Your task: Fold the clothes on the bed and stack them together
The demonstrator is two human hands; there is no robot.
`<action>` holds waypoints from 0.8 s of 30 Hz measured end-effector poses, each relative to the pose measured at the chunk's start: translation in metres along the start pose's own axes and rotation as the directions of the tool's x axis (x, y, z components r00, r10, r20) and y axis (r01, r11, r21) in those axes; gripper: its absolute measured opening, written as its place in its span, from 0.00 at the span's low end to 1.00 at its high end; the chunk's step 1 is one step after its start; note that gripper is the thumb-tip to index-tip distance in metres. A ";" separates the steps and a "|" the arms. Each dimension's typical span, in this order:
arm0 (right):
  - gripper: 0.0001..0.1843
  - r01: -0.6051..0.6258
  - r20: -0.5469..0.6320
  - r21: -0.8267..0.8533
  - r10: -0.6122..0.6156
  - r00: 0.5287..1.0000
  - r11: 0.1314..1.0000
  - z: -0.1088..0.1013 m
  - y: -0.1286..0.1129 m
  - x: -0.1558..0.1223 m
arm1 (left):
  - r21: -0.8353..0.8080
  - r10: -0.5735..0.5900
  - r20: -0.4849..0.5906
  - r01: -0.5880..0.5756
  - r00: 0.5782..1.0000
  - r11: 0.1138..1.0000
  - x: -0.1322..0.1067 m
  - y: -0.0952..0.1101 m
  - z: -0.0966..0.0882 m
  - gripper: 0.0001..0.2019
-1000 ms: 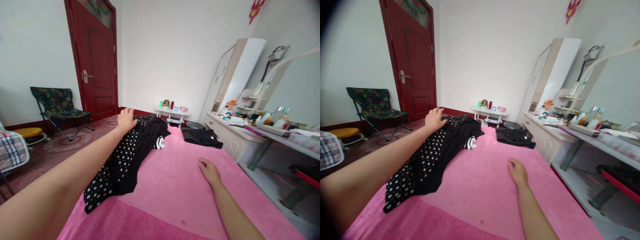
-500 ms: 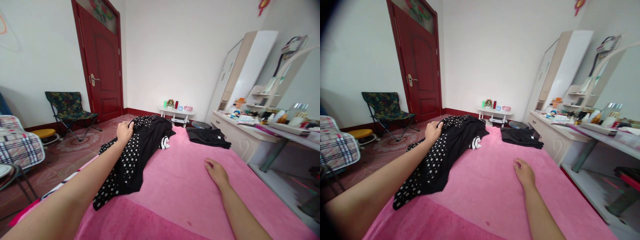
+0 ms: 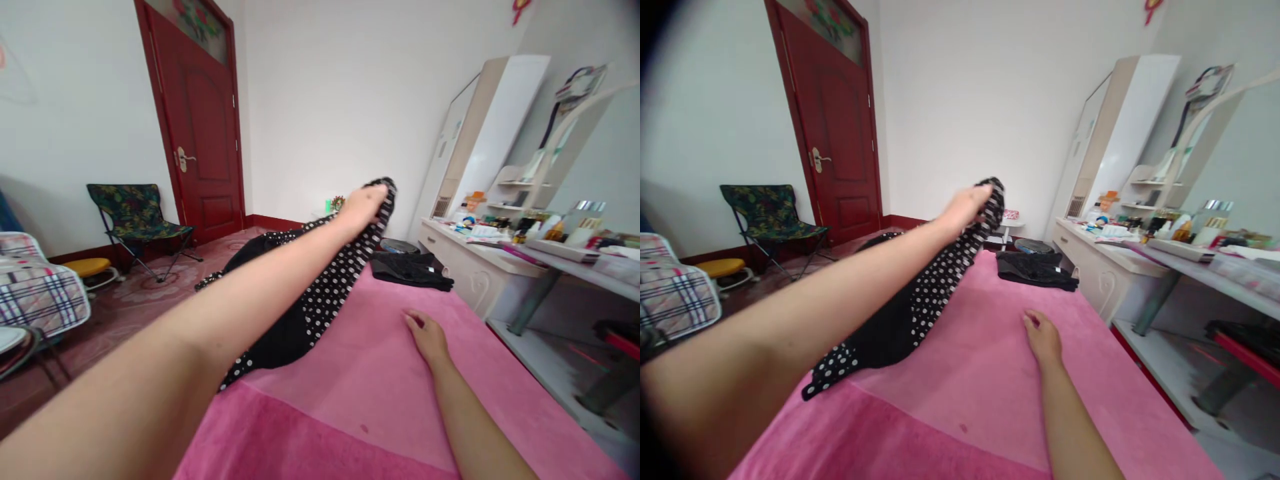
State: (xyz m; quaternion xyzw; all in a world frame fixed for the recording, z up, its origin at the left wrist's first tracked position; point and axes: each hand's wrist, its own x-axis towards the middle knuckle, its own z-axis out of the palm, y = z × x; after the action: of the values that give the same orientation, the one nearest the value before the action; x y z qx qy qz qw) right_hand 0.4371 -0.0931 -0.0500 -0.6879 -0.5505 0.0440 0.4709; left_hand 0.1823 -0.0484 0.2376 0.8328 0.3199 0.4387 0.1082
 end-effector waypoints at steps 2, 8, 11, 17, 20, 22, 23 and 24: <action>0.23 -0.074 -0.131 0.219 0.104 0.986 0.973 -0.005 0.005 0.000 | -0.070 0.098 0.183 -0.087 0.978 0.994 -0.032 0.011 0.048 0.28; 0.17 -0.071 -0.315 0.725 0.423 0.850 0.685 -0.014 0.016 0.001 | -0.029 0.082 0.621 -0.082 0.779 0.996 -0.161 -0.043 0.148 0.33; 0.19 -0.139 -0.242 0.664 0.387 0.889 0.735 -0.012 0.007 -0.001 | 0.136 -0.077 0.625 -0.011 0.776 0.991 -0.186 -0.059 0.161 0.34; 0.24 0.036 -0.203 0.240 0.014 0.979 0.970 -0.004 -0.040 -0.011 | 0.013 0.043 0.542 -0.059 0.839 0.998 -0.184 -0.046 0.153 0.27; 0.23 0.196 -0.092 0.173 -0.183 0.979 0.965 0.009 -0.062 -0.016 | -0.010 0.059 0.507 -0.062 0.860 0.998 -0.185 -0.036 0.143 0.25; 0.25 0.272 0.049 0.136 -0.281 0.959 0.953 0.018 -0.068 -0.019 | 0.016 0.020 0.470 -0.031 0.882 0.999 -0.184 -0.033 0.135 0.25; 0.26 0.305 0.124 0.097 -0.316 0.941 0.947 0.021 -0.069 -0.020 | 0.023 0.002 0.432 -0.013 0.902 1.000 -0.182 -0.033 0.131 0.24; 0.27 0.334 0.195 0.045 -0.337 0.921 0.941 0.024 -0.069 -0.021 | 0.028 -0.018 0.379 0.008 0.925 1.000 -0.179 -0.034 0.125 0.23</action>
State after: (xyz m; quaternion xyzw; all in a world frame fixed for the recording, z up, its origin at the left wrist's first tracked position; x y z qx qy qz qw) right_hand 0.3656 -0.0991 -0.0246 -0.5730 -0.7044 0.0348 0.4175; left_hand 0.1943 -0.1214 0.0293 0.9011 0.3041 0.2646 0.1599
